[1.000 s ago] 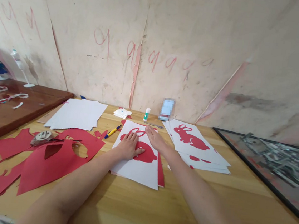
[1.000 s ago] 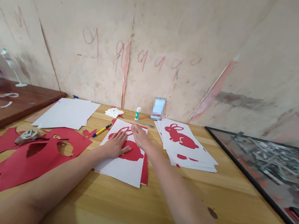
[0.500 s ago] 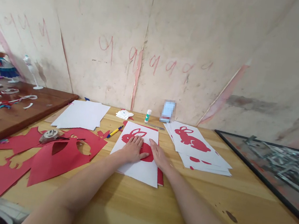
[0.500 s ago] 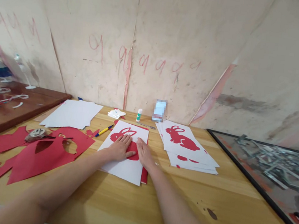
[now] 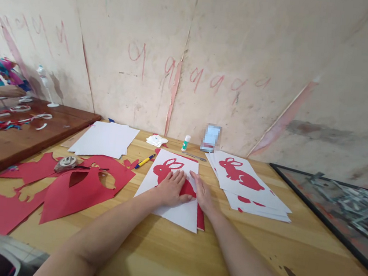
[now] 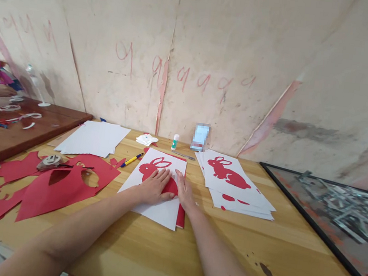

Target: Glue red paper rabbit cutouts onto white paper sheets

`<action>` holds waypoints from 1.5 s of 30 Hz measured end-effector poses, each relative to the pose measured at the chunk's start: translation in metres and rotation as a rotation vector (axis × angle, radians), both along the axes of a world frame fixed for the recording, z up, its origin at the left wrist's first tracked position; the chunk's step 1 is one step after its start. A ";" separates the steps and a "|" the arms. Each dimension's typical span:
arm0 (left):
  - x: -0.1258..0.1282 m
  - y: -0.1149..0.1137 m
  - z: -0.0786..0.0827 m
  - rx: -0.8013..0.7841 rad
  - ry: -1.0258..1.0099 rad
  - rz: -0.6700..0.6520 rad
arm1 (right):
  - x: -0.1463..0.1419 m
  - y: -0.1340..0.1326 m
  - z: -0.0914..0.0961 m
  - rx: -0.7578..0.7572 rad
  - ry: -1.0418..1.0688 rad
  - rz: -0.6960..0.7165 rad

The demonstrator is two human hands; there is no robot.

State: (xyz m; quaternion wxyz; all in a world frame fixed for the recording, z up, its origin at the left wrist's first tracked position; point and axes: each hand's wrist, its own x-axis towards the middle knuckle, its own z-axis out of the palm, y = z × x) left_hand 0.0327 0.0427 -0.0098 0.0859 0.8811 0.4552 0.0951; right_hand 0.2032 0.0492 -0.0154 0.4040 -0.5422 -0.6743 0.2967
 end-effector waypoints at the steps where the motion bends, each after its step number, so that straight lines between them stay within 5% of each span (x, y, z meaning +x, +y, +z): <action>1: 0.001 -0.001 -0.002 -0.006 0.003 -0.021 | 0.000 0.000 0.000 -0.003 0.007 -0.003; 12: 0.002 -0.008 0.006 -0.034 0.017 -0.040 | -0.001 -0.001 0.003 -0.007 0.070 -0.021; 19: 0.005 -0.024 0.018 -0.078 0.040 -0.195 | -0.002 0.000 0.005 -0.060 0.198 -0.046; 45: 0.007 -0.026 0.008 0.015 0.009 -0.351 | -0.002 -0.004 0.010 -0.094 0.377 -0.071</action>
